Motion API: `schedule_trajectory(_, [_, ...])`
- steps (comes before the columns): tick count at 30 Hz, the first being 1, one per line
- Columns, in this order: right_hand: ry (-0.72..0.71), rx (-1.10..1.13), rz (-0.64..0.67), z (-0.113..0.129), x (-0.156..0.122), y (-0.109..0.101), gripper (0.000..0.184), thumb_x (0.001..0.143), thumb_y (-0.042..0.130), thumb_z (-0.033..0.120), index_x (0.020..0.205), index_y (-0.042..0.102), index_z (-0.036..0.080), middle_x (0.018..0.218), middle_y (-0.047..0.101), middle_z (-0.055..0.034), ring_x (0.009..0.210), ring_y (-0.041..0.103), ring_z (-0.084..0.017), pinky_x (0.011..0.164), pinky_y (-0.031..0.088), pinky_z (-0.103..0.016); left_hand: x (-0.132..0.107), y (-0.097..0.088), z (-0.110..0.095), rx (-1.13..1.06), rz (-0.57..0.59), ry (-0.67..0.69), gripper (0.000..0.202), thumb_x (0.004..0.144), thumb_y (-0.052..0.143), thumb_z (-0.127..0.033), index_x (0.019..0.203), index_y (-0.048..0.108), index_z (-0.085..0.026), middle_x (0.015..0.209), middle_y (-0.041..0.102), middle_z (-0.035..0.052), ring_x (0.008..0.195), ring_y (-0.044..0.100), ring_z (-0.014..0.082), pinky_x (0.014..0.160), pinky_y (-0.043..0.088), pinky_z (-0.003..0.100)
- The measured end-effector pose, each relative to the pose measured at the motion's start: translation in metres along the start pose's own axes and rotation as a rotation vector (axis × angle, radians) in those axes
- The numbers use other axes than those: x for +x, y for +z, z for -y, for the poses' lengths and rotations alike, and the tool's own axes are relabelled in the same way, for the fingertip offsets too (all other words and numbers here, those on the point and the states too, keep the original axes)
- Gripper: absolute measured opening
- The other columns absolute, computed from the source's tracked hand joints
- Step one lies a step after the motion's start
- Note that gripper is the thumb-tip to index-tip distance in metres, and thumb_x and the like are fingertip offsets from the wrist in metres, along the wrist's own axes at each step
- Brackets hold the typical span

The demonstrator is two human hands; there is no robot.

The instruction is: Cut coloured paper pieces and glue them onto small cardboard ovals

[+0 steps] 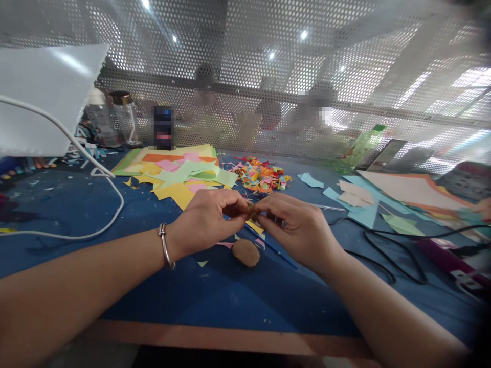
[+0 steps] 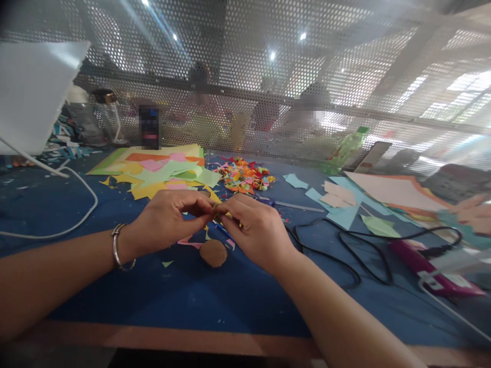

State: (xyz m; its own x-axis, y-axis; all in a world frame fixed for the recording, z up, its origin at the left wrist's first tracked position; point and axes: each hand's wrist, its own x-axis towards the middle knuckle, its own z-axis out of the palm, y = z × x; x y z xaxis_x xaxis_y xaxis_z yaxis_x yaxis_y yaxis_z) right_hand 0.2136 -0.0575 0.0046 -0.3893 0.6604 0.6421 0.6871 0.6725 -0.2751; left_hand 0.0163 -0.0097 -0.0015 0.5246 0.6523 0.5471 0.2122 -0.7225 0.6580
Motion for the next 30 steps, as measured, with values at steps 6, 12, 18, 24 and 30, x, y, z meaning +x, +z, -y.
schedule_trajectory(6, [-0.014,0.011,-0.036,0.001,0.001,0.001,0.014,0.091,0.056,0.013,0.093,0.069,0.019,0.089,0.072,-0.0064,0.082,0.068,-0.017,0.075,0.054,-0.031,-0.001,0.002,-0.001,-0.012,-0.025,-0.039,0.007,0.077,0.067,-0.015,0.082,0.072,-0.014,0.085,0.076,0.0047,0.072,0.07,0.0136,0.07,0.057,0.025])
schedule_trajectory(12, [0.019,-0.011,-0.03,0.002,0.001,0.0,0.015,0.091,0.056,0.015,0.096,0.069,0.021,0.094,0.071,-0.0071,0.089,0.068,-0.019,0.08,0.055,-0.035,0.001,0.004,0.003,-0.165,-0.005,-0.148,0.009,0.078,0.069,-0.022,0.083,0.071,-0.014,0.081,0.076,0.0051,0.071,0.069,0.0137,0.067,0.058,0.025])
schedule_trajectory(18, [0.02,-0.026,-0.062,0.004,0.003,-0.001,0.015,0.09,0.057,0.014,0.092,0.069,0.021,0.097,0.07,-0.0065,0.089,0.067,-0.019,0.079,0.054,-0.034,0.003,0.004,0.001,-0.187,-0.02,-0.179,0.008,0.075,0.07,-0.019,0.081,0.07,-0.014,0.078,0.075,0.0044,0.067,0.068,0.0131,0.065,0.058,0.024])
schedule_trajectory(24, [0.001,-0.044,-0.078,0.005,0.004,-0.001,0.015,0.09,0.056,0.012,0.092,0.067,0.021,0.096,0.068,-0.0069,0.088,0.066,-0.018,0.076,0.054,-0.032,0.002,0.004,-0.006,-0.132,-0.043,-0.171,0.009,0.076,0.069,-0.02,0.083,0.073,-0.015,0.077,0.075,0.0031,0.067,0.068,0.0129,0.065,0.056,0.024])
schedule_trajectory(30, [0.018,-0.057,-0.01,0.0,0.003,0.002,0.013,0.093,0.052,0.014,0.093,0.062,0.021,0.098,0.066,-0.0086,0.092,0.065,-0.021,0.077,0.054,-0.034,0.002,0.005,-0.008,-0.071,-0.023,-0.169,0.008,0.079,0.066,-0.019,0.082,0.072,-0.015,0.073,0.073,0.0008,0.064,0.065,0.0106,0.061,0.053,0.021])
